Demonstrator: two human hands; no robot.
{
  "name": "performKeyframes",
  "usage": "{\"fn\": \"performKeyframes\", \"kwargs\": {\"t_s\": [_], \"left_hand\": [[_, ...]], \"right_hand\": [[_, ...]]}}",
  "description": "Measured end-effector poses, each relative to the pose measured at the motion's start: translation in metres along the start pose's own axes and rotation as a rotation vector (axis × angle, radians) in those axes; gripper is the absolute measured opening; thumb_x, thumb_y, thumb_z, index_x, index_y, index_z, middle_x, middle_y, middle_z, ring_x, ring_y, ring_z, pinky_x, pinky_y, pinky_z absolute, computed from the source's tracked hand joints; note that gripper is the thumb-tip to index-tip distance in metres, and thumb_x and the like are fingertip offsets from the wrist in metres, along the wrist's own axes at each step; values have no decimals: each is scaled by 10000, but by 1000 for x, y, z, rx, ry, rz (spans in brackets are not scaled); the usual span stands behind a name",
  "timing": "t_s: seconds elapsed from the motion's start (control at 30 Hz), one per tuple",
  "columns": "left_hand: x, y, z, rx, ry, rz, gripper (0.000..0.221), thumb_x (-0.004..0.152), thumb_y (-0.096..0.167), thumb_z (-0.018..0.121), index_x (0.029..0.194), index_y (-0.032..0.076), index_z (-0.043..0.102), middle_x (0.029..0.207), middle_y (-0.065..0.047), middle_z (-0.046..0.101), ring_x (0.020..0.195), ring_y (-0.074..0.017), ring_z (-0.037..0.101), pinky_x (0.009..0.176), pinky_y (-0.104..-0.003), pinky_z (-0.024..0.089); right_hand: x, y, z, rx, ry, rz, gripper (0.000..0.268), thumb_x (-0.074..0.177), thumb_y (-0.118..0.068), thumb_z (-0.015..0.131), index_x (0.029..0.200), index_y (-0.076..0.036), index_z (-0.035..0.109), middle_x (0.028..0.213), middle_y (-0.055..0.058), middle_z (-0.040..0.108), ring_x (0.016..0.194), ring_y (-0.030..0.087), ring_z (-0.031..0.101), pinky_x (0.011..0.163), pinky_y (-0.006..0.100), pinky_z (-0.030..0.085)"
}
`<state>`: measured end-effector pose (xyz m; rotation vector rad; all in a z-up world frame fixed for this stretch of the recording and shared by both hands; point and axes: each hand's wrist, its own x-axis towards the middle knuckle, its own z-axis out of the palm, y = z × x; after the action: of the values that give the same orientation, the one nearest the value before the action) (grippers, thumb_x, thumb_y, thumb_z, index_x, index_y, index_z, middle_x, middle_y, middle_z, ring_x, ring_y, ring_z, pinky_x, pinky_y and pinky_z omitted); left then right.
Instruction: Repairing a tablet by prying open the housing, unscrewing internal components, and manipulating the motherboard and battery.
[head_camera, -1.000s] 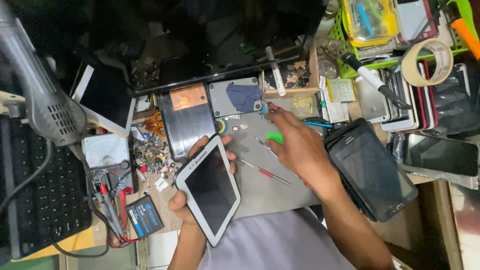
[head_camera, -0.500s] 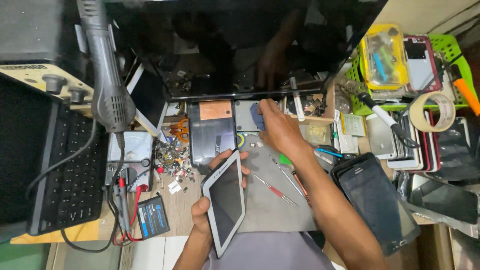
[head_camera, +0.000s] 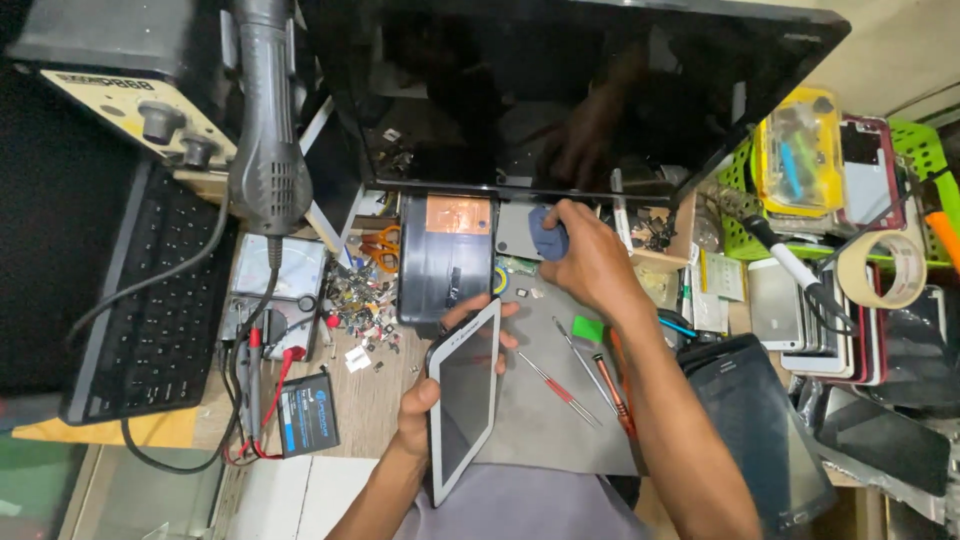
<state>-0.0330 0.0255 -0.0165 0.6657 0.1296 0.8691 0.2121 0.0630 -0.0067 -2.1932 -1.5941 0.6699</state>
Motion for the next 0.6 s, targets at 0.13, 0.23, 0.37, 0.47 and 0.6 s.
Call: {"fn": "performKeyframes", "kwargs": {"t_s": [0.13, 0.23, 0.37, 0.47, 0.6], "left_hand": [[2, -1, 0, -108, 15, 9, 967, 851, 519, 801, 1525, -12, 355, 1476, -345, 455, 1286, -281, 539, 904, -321, 470], [2, -1, 1, -138, 55, 21, 975, 836, 499, 802, 1527, -21, 353, 1434, -377, 487, 1307, -316, 531, 887, -340, 478], [2, -1, -1, -198, 76, 33, 951, 845, 455, 792, 1531, -18, 335, 1509, -398, 406, 1192, -312, 581, 895, -360, 495], [2, -1, -2, -185, 83, 35, 948, 843, 457, 792, 1531, -14, 341, 1510, -401, 407, 1181, -319, 589, 885, -360, 496], [1, 0, 4, -167, 80, 40, 940, 844, 463, 797, 1524, -12, 355, 1498, -408, 418, 1201, -320, 579, 886, -361, 488]], "right_hand": [[1, 2, 7, -12, 47, -12, 485, 656, -216, 794, 1074, -167, 551, 1205, 71, 614, 978, 348, 631, 726, 470, 455], [-5, 2, 8, 22, 62, -1, 489, 659, -217, 818, 1074, -178, 561, 1255, 60, 599, 1035, 317, 626, 758, 453, 467], [-10, 11, 11, 62, 160, -72, 506, 623, -209, 805, 1071, -166, 574, 1205, 59, 605, 1030, 293, 638, 776, 430, 478], [-13, 6, 9, 68, 162, -72, 517, 631, -204, 801, 1100, -167, 588, 1251, 56, 610, 1081, 284, 637, 771, 438, 488], [-10, 10, 26, 20, 191, -123, 531, 608, -257, 806, 1094, -195, 602, 1358, 23, 588, 1152, 285, 648, 825, 474, 505]]}}
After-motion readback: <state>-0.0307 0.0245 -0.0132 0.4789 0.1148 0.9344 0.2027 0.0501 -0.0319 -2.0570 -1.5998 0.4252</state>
